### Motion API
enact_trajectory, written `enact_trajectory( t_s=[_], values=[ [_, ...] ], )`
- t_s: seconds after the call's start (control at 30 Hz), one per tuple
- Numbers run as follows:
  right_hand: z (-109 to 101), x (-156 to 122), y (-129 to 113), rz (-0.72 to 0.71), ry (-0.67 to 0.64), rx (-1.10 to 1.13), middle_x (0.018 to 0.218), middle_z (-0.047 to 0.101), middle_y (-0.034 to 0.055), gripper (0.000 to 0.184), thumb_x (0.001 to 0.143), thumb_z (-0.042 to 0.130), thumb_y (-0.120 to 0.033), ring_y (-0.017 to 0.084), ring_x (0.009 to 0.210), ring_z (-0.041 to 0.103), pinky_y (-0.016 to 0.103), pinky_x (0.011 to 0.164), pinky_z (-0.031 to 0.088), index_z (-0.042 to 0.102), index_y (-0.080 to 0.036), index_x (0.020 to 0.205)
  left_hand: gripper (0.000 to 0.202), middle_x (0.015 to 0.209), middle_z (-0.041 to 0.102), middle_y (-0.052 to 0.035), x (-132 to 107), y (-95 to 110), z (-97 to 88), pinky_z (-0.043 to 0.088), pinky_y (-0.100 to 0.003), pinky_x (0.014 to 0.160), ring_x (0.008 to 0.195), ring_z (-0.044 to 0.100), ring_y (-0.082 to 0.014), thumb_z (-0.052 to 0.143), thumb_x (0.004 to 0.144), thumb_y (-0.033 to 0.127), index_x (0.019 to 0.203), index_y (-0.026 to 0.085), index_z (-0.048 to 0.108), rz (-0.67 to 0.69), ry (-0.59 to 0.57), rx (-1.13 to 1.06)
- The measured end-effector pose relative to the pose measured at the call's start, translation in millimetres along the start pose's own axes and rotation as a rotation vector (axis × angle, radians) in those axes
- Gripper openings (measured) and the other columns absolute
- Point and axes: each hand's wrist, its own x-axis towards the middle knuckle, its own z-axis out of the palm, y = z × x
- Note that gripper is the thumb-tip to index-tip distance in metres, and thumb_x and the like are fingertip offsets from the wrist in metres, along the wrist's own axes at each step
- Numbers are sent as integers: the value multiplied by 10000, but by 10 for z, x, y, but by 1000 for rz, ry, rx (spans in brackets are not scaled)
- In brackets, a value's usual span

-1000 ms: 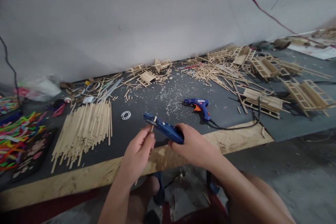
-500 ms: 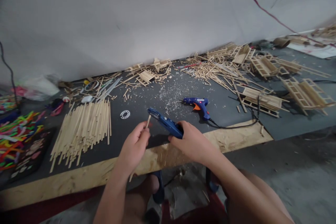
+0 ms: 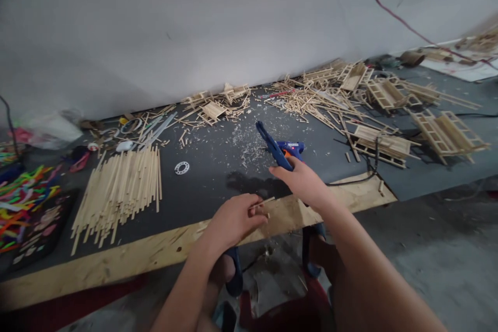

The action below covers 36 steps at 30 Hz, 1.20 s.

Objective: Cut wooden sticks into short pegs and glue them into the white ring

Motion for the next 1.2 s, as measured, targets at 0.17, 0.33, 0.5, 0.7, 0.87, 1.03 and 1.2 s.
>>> enact_trajectory(
  t_s=[0.17, 0.33, 0.5, 0.7, 0.87, 1.03, 1.2],
  values=[
    [-272, 131, 96, 41, 129, -22, 603, 525, -20, 372, 675, 587, -536, 140, 542, 449, 268, 524, 299, 606, -200, 834, 120, 786, 597, -7, 34, -2, 48, 275, -259, 546, 685, 544, -163, 577, 762, 329, 818, 238, 632, 48, -32, 48],
    [-458, 306, 224, -8, 223, -218, 669, 578, 5, 360, 631, 630, -492, 155, 587, 504, 263, 535, 326, 585, -191, 823, 153, 811, 611, -17, 54, 13, 87, 298, -262, 572, 715, 565, -171, 520, 812, 320, 807, 236, 648, 55, -50, 101],
    [-402, 534, 309, 55, 172, -449, 786, 635, 68, 455, 620, 623, -519, 207, 674, 577, 268, 540, 361, 571, -172, 910, 164, 816, 611, -22, 37, 19, 88, 316, -261, 575, 722, 570, -171, 488, 828, 300, 835, 230, 636, 72, -51, 122],
    [-262, 694, 351, 40, 108, -676, 885, 655, 151, 480, 673, 584, -495, 277, 775, 620, 295, 565, 374, 561, -132, 988, 133, 825, 618, -24, 13, -6, 97, 336, -267, 596, 758, 581, -189, 506, 807, 284, 848, 226, 619, 97, -19, 142],
    [-266, 754, 286, 22, 174, -704, 965, 644, 202, 419, 737, 536, -375, 312, 866, 619, 313, 615, 389, 532, -96, 1049, 131, 825, 628, -31, 16, 8, 97, 333, -265, 582, 755, 577, -190, 492, 800, 262, 831, 218, 611, 83, -13, 164],
    [-331, 950, 175, 15, 256, -697, 1014, 629, 223, 429, 778, 490, -364, 319, 906, 616, 323, 644, 416, 506, -76, 1095, 137, 807, 622, -36, -4, -11, 97, 302, -260, 543, 697, 558, -176, 464, 799, 262, 788, 206, 589, 46, 12, 203],
    [-326, 1221, 172, 28, 293, -717, 999, 618, 260, 430, 761, 527, -335, 334, 909, 611, 350, 664, 433, 526, -43, 1076, 163, 790, 611, -36, -34, -57, 88, 286, -263, 534, 682, 551, -179, 438, 811, 290, 785, 210, 577, 18, 22, 231]
  ],
)
